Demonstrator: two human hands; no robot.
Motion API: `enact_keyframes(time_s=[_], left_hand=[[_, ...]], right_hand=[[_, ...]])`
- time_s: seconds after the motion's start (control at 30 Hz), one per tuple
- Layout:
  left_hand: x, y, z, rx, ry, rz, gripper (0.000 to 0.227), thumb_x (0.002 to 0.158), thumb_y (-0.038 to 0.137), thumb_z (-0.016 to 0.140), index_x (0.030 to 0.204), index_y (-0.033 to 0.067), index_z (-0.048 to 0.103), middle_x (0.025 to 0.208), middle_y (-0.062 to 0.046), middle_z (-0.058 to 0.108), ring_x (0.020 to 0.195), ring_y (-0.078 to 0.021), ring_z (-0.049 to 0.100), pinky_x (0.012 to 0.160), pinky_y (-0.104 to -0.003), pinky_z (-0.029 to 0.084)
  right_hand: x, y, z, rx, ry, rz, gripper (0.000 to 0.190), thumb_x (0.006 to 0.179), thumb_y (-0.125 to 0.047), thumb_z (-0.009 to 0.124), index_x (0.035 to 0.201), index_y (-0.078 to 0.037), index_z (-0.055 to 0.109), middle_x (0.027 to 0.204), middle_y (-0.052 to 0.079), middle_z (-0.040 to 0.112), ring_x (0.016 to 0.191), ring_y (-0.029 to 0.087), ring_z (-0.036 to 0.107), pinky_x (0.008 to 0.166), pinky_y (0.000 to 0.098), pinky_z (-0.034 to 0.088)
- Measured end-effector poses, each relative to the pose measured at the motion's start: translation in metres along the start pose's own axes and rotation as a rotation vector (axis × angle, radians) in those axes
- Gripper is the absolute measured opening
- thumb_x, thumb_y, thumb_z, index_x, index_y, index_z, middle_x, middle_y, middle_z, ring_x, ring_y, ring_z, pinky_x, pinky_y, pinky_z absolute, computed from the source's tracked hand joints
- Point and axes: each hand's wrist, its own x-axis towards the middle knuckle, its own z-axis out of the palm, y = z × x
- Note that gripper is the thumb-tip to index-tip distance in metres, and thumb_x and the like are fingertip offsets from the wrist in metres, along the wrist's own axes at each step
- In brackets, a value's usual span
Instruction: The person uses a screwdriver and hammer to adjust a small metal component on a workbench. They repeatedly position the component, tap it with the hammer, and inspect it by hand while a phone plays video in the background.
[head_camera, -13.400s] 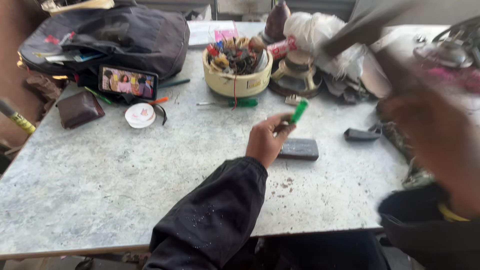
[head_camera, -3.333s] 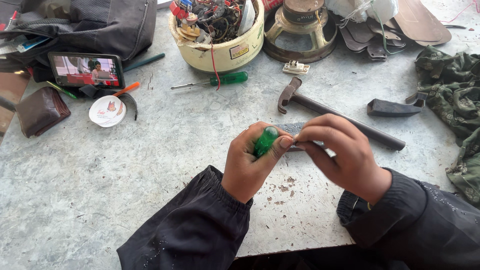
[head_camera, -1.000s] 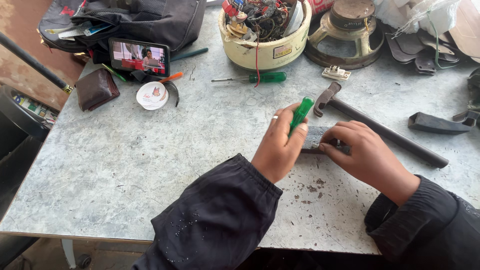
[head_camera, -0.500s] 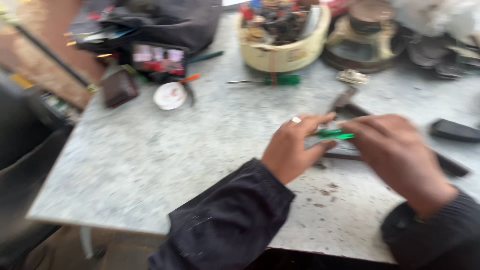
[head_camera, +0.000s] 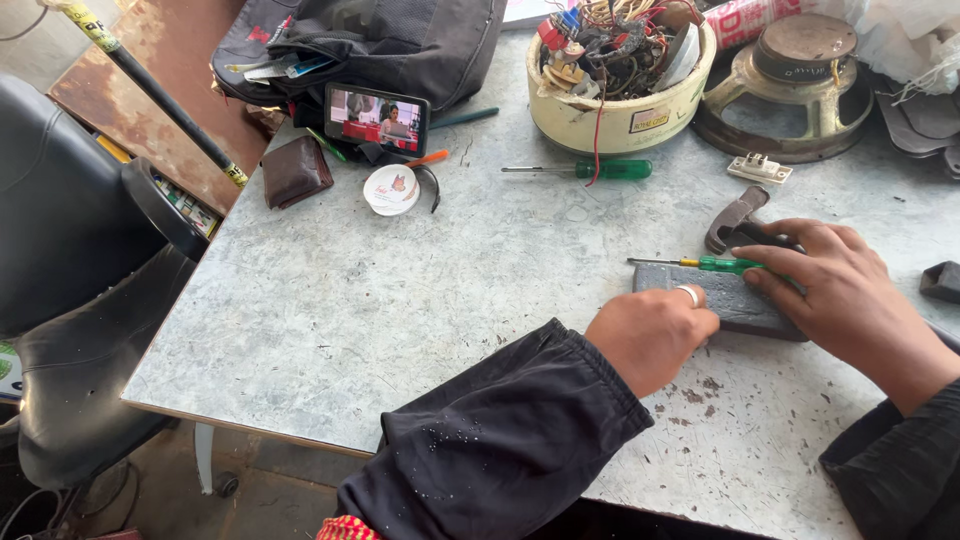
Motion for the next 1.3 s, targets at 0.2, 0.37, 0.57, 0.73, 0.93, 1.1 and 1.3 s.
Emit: enact_keyframes(time_s=[0.2,0.37,0.57,0.73,0.93,1.1,1.3], left_hand=[[0.000,0.003,0.007,0.066,-0.043,0.031,0.005,0.086,0.002,0.065,0.085,0.0066,0.068,0.092,-0.009,0.068,0.083,-0.0260,0.074,0.068,-0.036,0.060],[-0.003,0.006,0.012,0.059,-0.107,-0.026,0.006,0.085,0.003,0.066,0.085,0.0075,0.070,0.092,-0.011,0.067,0.082,-0.0267,0.074,0.067,-0.037,0.060],[-0.004,0.006,0.013,0.080,-0.125,-0.089,0.006,0.085,0.005,0.066,0.086,0.0077,0.071,0.090,-0.011,0.067,0.085,-0.0277,0.073,0.070,-0.038,0.060],[0.002,-0.001,0.014,-0.183,-0.002,-0.014,0.007,0.093,0.008,0.067,0.098,0.0054,0.071,0.098,-0.014,0.069,0.081,-0.0264,0.073,0.074,-0.034,0.061],[0.012,-0.023,0.009,-0.299,0.176,-0.031,0.014,0.094,0.011,0.067,0.107,0.0094,0.071,0.107,-0.009,0.073,0.085,-0.0206,0.074,0.083,-0.031,0.061],[0.012,-0.035,0.005,-0.285,0.216,-0.129,0.011,0.092,0.009,0.069,0.103,0.0124,0.072,0.104,-0.005,0.074,0.093,-0.0240,0.073,0.087,-0.035,0.057],[0.016,-0.039,0.006,-0.309,0.201,-0.144,0.011,0.087,0.011,0.074,0.098,0.0113,0.072,0.098,-0.006,0.074,0.094,-0.0263,0.068,0.092,-0.039,0.052]], right_hand=[[0.001,0.020,0.005,-0.034,-0.027,0.097,0.031,0.101,-0.026,0.055,0.124,-0.028,0.076,0.135,0.009,0.065,0.128,0.031,0.058,0.109,0.0434,0.045],[0.002,0.024,0.003,0.046,-0.081,0.170,0.031,0.099,-0.019,0.059,0.123,-0.024,0.077,0.122,0.003,0.072,0.119,0.023,0.064,0.109,0.0389,0.047],[0.005,0.020,-0.009,0.093,-0.113,0.295,0.025,0.095,-0.020,0.069,0.118,-0.014,0.075,0.117,0.011,0.074,0.112,0.029,0.068,0.100,0.0409,0.052],[0.007,0.021,-0.011,0.095,-0.113,0.323,0.041,0.093,-0.023,0.071,0.132,-0.013,0.067,0.115,0.014,0.074,0.108,0.031,0.069,0.097,0.0419,0.053],[0.003,0.021,-0.004,0.012,-0.095,0.257,0.046,0.096,-0.023,0.065,0.141,-0.017,0.064,0.113,0.015,0.068,0.116,0.033,0.063,0.102,0.0423,0.048],[0.005,0.022,-0.001,0.046,-0.124,0.262,0.043,0.099,-0.022,0.060,0.142,-0.016,0.063,0.115,0.016,0.066,0.113,0.035,0.062,0.099,0.0431,0.048],[0.002,0.017,-0.006,0.156,-0.026,0.265,0.046,0.101,-0.020,0.057,0.147,-0.015,0.060,0.115,0.019,0.063,0.109,0.038,0.062,0.095,0.0455,0.048]])
